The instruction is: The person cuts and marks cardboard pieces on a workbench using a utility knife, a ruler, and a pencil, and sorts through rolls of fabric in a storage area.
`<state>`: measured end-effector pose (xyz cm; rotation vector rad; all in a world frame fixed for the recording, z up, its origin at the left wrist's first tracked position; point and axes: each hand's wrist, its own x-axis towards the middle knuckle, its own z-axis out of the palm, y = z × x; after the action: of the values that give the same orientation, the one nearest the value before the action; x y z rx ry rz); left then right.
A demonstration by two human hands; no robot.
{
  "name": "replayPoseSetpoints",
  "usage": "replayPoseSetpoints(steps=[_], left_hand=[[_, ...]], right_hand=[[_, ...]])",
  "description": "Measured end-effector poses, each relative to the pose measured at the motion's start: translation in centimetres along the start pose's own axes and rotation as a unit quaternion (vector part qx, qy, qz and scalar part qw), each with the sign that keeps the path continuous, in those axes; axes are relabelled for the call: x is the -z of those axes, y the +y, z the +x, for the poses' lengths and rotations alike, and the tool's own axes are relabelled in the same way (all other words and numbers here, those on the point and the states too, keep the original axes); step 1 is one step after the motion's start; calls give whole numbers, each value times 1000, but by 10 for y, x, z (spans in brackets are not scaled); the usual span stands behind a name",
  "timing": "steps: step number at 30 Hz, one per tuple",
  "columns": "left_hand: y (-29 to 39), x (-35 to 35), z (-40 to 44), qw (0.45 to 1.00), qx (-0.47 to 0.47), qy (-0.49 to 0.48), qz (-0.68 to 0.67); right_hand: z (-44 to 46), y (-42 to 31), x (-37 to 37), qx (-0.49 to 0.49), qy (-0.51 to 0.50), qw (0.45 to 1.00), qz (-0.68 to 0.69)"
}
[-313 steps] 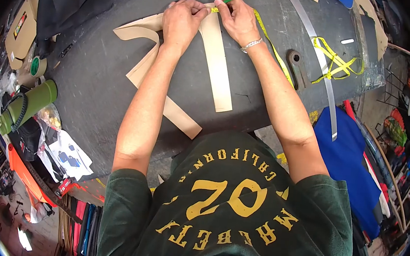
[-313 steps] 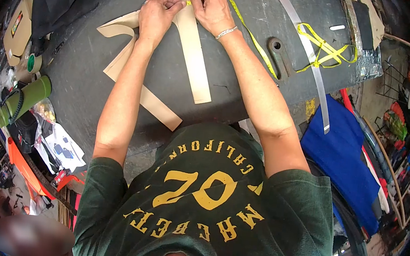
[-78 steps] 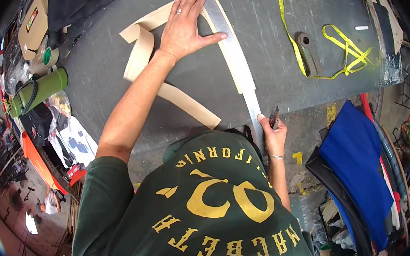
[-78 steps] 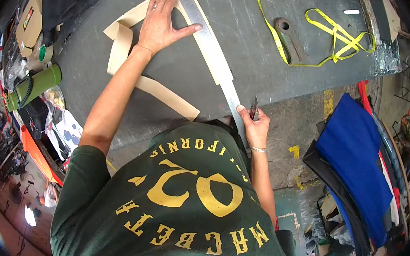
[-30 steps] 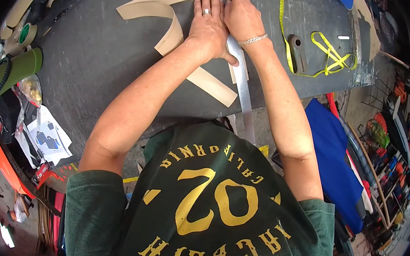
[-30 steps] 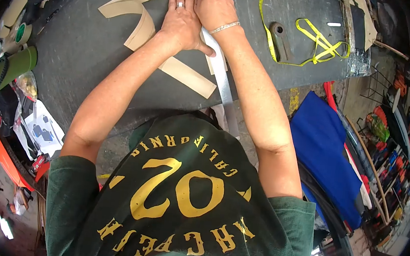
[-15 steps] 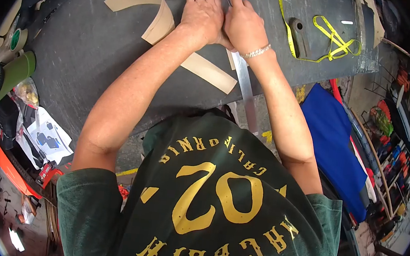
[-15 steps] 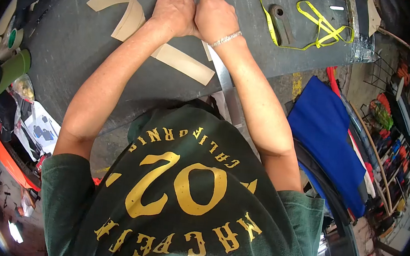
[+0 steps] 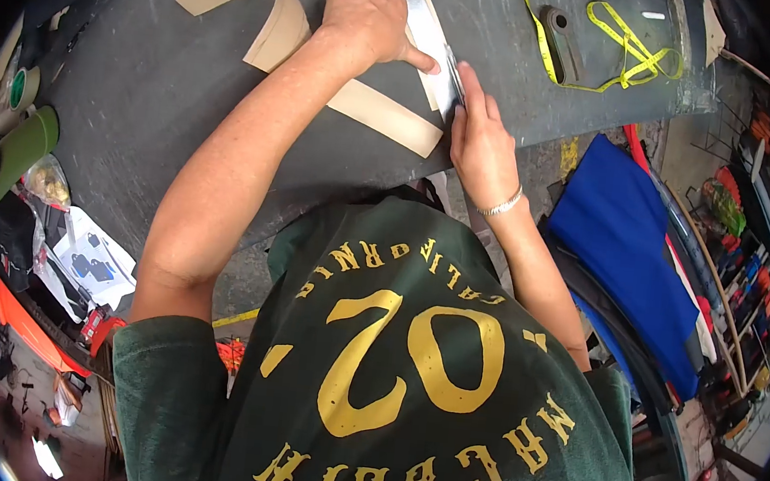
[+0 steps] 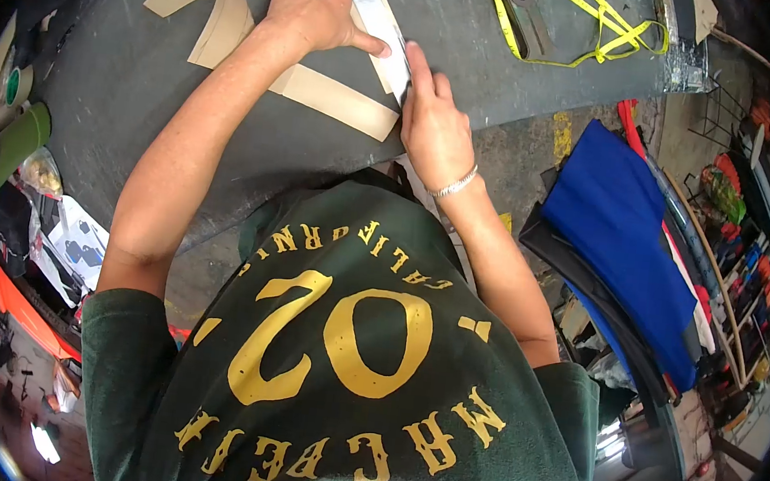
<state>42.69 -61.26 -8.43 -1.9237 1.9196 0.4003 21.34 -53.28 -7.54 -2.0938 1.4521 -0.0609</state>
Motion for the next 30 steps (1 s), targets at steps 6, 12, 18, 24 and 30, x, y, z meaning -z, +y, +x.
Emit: replayPoseSetpoints(steps=[6, 12, 18, 24, 30], left_hand=[[1, 18, 0, 998, -1, -57, 0], [1, 15, 0, 999, -6, -29, -24], [-52, 5, 0, 985, -16, 121, -125], [-111, 9, -41, 973, 96, 211, -17], [-135, -14, -66, 954, 169, 144, -201]], right_hand=[[-56, 17, 0, -58, -22, 998, 24], [-95, 42, 5, -69, 23, 994, 83], [-112, 77, -22, -47, 92, 994, 32], [-76, 108, 5, -69, 193, 977, 60], [-48, 111, 33, -66, 250, 966, -21]])
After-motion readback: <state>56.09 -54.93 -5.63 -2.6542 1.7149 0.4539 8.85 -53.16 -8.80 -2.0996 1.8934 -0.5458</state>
